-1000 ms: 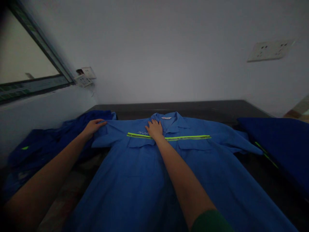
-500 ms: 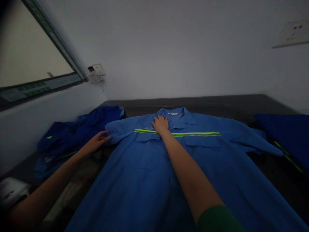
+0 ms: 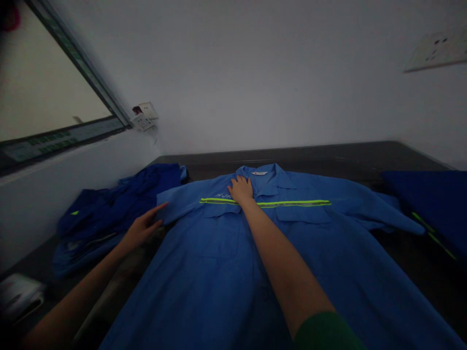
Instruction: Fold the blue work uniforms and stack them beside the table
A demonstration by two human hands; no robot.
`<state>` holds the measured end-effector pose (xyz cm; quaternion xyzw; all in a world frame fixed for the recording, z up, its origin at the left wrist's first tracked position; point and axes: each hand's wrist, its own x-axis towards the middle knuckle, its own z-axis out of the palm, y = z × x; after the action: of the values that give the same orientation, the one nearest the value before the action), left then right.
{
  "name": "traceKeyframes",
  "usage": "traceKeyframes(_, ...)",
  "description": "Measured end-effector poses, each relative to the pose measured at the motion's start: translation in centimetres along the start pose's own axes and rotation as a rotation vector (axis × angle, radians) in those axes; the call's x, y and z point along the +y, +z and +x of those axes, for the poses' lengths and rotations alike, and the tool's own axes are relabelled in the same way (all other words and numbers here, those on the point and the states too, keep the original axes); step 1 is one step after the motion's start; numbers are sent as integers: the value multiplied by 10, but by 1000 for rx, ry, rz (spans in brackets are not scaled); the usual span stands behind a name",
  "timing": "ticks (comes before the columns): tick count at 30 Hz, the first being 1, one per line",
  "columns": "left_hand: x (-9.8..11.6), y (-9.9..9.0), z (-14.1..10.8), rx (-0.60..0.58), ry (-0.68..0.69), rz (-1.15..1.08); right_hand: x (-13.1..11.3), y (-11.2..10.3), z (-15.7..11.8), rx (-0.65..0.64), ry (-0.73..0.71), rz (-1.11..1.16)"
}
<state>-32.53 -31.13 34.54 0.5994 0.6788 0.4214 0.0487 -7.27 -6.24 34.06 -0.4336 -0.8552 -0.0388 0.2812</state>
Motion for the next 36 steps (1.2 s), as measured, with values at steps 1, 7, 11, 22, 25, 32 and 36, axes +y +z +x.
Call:
traceKeyframes(1, -3, 2, -3, -42, -15, 31, 0, 0, 0, 2, 1, -2)
traceKeyframes(7, -8, -4, 5, -99, -137, 116, -1, 0, 0, -5, 11, -12)
traceKeyframes(11, 4, -14, 22, -82, -184, 213, -1, -1, -1, 6, 13, -7)
traceKeyframes(22, -1, -4, 7, 92, -65, 168, -1, 1, 3, -27, 21, 4)
traceKeyframes(25, -15, -1, 9, 12, -64, 372, -2, -1, 3, -26, 24, 11)
traceKeyframes(32, 3, 1, 55, 97, 129, 599, -7, -8, 2, 53, 11, 24)
traceKeyframes(36, 38, 37, 101, -4, 266, 491, -8, -7, 4, 16, -26, 19)
